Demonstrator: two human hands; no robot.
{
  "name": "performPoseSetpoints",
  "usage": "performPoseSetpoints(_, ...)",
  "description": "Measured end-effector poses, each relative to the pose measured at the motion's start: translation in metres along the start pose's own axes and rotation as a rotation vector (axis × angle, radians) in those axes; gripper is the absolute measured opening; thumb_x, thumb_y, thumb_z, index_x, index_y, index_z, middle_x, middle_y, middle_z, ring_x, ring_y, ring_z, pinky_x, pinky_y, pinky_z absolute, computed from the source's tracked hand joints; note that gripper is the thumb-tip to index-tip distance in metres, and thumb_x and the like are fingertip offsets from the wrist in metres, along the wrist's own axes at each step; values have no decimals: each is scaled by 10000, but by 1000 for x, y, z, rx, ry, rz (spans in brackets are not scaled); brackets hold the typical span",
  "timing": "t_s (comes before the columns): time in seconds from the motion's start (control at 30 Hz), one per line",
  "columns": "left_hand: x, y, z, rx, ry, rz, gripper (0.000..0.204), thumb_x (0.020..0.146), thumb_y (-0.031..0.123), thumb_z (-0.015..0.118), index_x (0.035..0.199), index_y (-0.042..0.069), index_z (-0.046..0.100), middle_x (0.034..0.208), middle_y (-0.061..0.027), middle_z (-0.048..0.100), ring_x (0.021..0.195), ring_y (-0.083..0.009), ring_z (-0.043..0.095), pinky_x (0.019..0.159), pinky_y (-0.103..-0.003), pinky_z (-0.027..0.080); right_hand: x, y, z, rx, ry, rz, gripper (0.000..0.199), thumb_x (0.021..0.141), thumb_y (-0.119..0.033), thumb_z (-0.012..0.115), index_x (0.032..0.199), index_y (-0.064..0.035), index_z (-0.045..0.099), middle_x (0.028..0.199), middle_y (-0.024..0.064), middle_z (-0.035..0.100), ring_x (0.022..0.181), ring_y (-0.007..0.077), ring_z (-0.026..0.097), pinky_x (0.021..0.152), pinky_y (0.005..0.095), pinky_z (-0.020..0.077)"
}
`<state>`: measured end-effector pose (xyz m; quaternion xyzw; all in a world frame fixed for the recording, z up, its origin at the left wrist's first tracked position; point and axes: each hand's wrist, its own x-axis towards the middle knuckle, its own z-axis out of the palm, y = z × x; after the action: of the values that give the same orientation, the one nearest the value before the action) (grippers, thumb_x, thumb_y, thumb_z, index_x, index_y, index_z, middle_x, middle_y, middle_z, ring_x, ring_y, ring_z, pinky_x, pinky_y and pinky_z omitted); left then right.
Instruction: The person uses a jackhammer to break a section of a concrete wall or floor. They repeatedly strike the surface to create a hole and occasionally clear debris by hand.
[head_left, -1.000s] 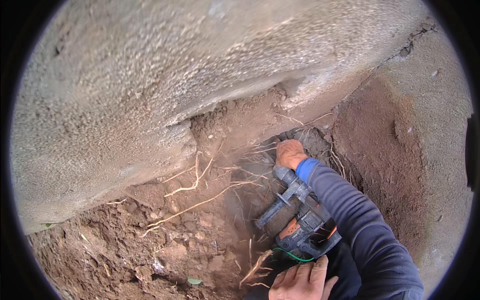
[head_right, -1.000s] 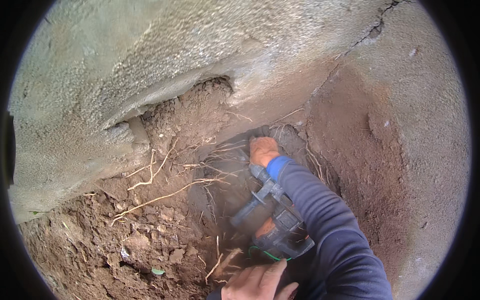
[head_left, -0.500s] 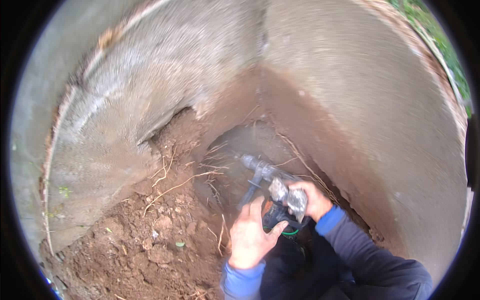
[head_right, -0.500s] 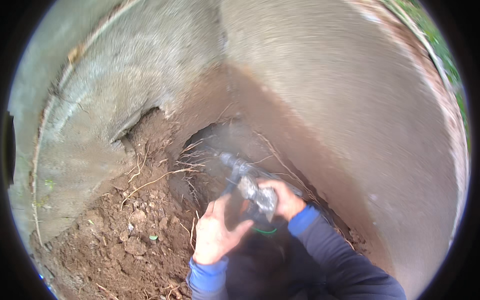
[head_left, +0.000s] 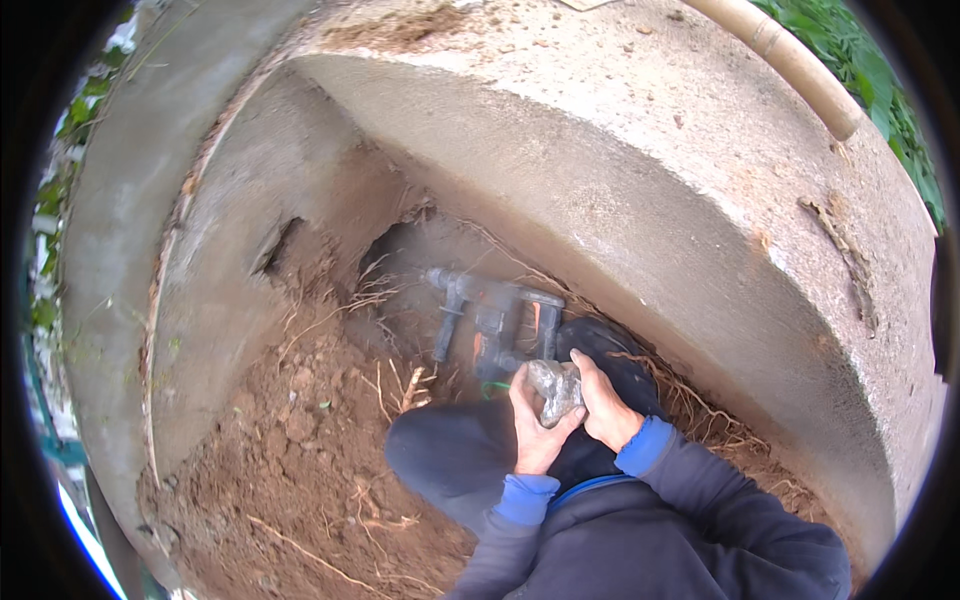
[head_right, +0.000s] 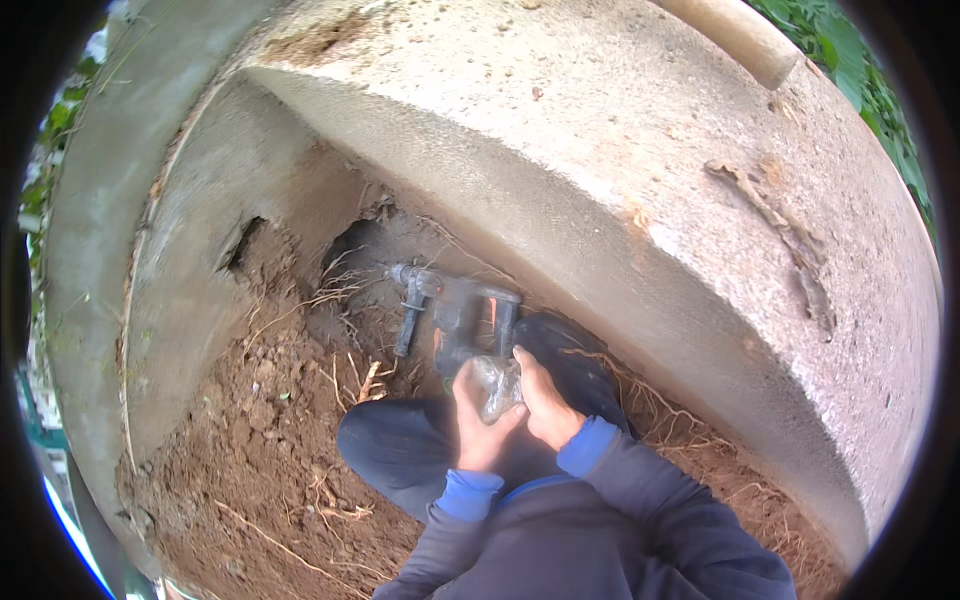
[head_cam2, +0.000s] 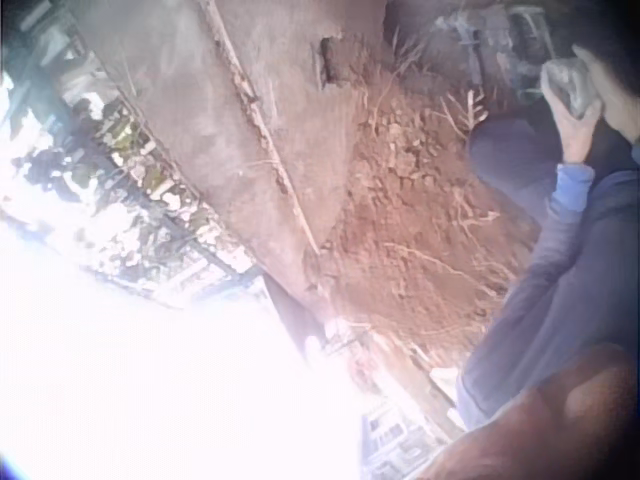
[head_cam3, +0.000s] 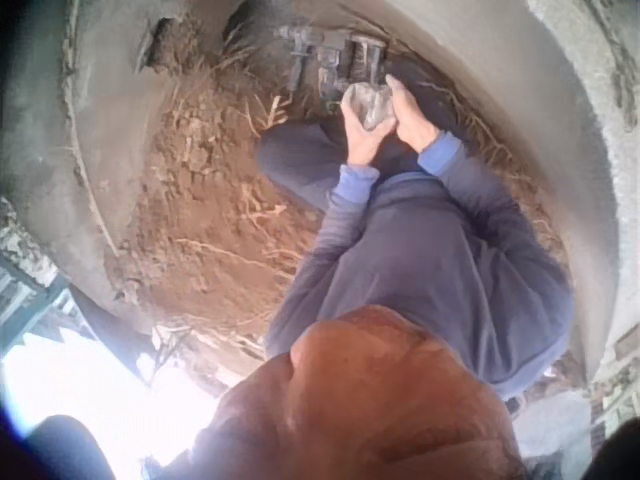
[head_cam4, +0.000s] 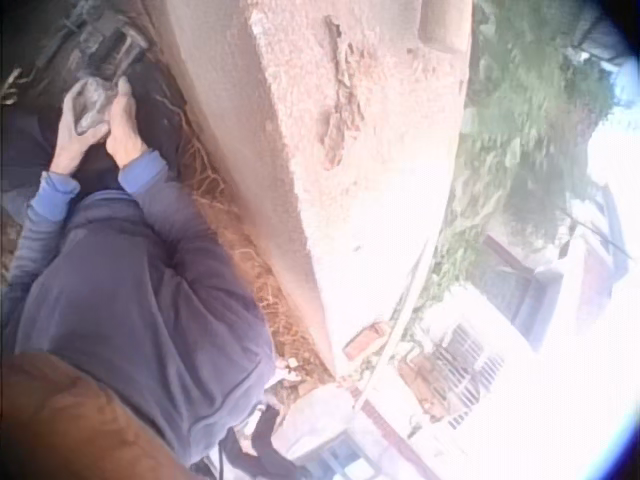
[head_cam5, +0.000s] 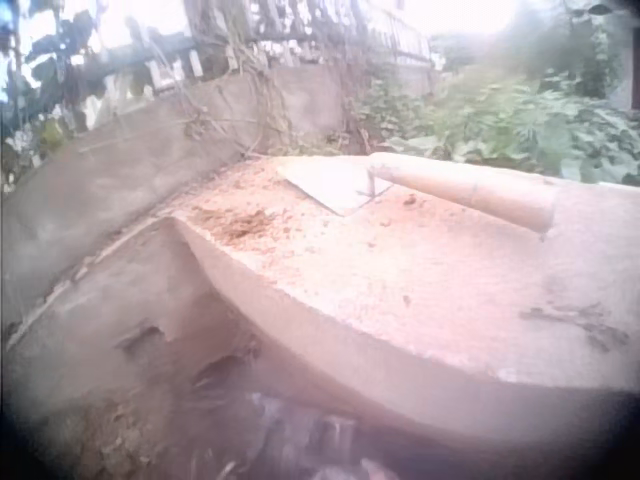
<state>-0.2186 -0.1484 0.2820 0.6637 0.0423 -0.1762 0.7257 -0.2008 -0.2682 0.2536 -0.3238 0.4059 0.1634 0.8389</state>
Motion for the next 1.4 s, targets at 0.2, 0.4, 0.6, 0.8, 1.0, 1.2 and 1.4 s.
performPoseSetpoints(0.2, -12, -38, -2, -644, 65, -90, 961, 781, 16, 825, 1548, 167, 266, 1424, -115, 447, 1307, -268, 496, 1056, -430, 484, -7, -7, -19, -958, -181, -540, 459, 1053, -381, 441, 1041, 1, 695, 1050, 194, 706, 982, 340, 655, 866, 417, 485)
performPoseSetpoints(0.4, -7, -44, -16, -838, -106, -164, 912, 850, 64, 754, 1593, 160, 235, 1472, -86, 430, 1375, -228, 431, 1092, -391, 416, -3, -28, -28, -1565, -198, -764, 591, 1072, -440, 360, 1091, 45, 699, 1077, 274, 664, 999, 382, 598, 884, 469, 468)
performPoseSetpoints(0.6, -23, -16, -52, -1247, -221, 42, 782, 867, 98, 707, 1556, 140, 338, 1549, -107, 416, 1395, -318, 463, 1038, -393, 473, -23, -52, -12, -754, -321, -268, 586, 1053, -524, 454, 1204, -6, 684, 980, 64, 680, 770, 154, 608, 625, 299, 497)
performPoseSetpoints(0.8, -97, 224, -275, -935, 379, 887, 420, 966, 249, 628, 1313, 26, 548, 1329, -206, 596, 1157, -385, 630, 896, -414, 593, -29, -34, -6, -917, -340, -249, 343, 1016, -338, 589, 1127, -35, 704, 885, 34, 667, 698, 134, 599, 568, 275, 486)
performPoseSetpoints(1.0, -149, 334, -372, -597, 889, 887, 592, 949, 368, 679, 1377, 17, 469, 1271, -187, 611, 1171, -329, 622, 985, -516, 551, -16, -1, -10, -898, -307, -112, 345, 1009, -346, 607, 1116, -30, 696, 853, 52, 673, 658, 152, 606, 539, 285, 481)
performPoseSetpoints(1.2, -26, 146, -200, 580, 343, 346, 236, 950, 214, 671, 1038, -5, 671, 956, -145, 734, 843, -261, 731, 695, -389, 570, -16, -12, 1, -1036, -282, -298, 326, 984, -342, 626, 991, -21, 684, 728, 38, 624, 545, 111, 563, 439, 260, 449)
performPoseSetpoints(1.4, 18, 98, -117, 1051, 152, 648, 168, 876, 192, 676, 808, 43, 641, 818, -166, 644, 777, -378, 663, 671, -471, 536, -33, -43, -33, -1048, -69, -503, 237, 960, -203, 629, 976, 18, 713, 772, 58, 674, 616, 111, 603, 515, 270, 490)
